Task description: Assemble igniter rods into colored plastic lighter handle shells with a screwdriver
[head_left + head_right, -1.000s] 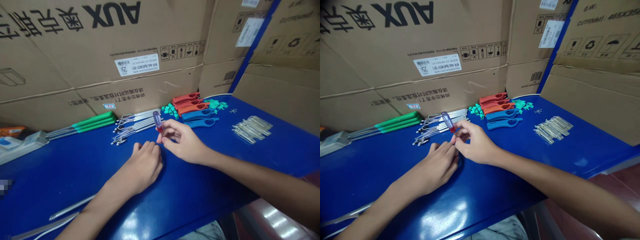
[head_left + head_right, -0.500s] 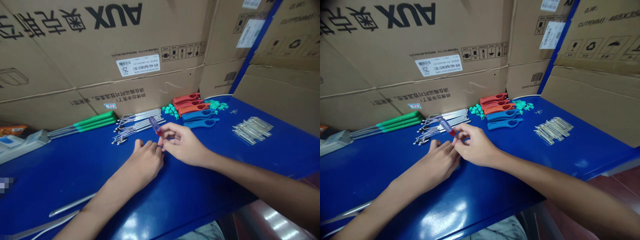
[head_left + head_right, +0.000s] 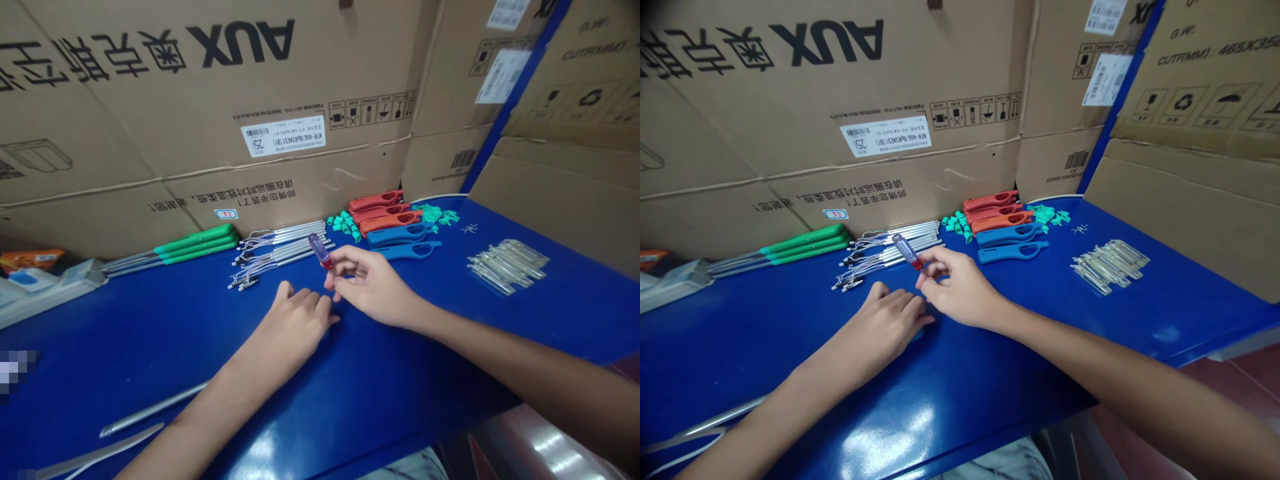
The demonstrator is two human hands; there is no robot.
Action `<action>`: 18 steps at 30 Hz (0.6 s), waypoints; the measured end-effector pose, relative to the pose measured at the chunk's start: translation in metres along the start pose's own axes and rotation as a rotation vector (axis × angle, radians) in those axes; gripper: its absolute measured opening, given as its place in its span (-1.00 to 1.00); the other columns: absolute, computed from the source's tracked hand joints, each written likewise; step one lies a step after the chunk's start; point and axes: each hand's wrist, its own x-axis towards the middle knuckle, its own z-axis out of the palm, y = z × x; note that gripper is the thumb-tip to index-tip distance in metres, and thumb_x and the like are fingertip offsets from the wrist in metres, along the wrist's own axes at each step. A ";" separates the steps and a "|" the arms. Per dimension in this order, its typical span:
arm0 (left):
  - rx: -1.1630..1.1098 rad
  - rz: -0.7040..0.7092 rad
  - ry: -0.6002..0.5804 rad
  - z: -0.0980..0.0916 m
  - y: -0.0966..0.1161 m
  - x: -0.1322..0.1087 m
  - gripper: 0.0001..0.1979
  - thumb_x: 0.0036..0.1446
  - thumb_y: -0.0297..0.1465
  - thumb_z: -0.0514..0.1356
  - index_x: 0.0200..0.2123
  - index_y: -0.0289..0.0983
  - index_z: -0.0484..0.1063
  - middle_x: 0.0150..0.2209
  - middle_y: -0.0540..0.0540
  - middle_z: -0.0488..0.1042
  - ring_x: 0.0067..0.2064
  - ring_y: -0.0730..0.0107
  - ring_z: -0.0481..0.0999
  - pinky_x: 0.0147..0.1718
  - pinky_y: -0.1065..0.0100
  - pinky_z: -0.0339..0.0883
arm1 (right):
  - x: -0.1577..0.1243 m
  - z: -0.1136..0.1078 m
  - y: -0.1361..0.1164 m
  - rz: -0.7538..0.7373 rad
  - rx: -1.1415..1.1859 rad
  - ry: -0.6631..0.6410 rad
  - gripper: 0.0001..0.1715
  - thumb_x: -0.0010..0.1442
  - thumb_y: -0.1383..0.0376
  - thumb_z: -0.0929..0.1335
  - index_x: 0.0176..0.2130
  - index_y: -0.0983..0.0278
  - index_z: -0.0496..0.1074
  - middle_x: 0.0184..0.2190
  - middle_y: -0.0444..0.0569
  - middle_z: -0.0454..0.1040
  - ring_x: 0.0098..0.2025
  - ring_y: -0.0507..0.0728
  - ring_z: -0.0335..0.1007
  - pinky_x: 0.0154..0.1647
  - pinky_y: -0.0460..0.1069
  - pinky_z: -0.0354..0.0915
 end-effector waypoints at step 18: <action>-0.188 -0.118 -0.133 -0.004 0.001 -0.011 -0.78 0.36 -0.38 -0.05 -0.22 -0.33 0.35 -0.25 -0.18 0.44 -0.25 0.19 0.48 -0.21 0.14 0.36 | 0.002 -0.002 -0.002 0.107 -0.059 -0.026 -0.88 -0.01 0.43 0.31 -0.36 0.28 0.34 -0.52 -0.19 0.38 -0.50 -0.01 0.28 -0.46 -0.08 0.23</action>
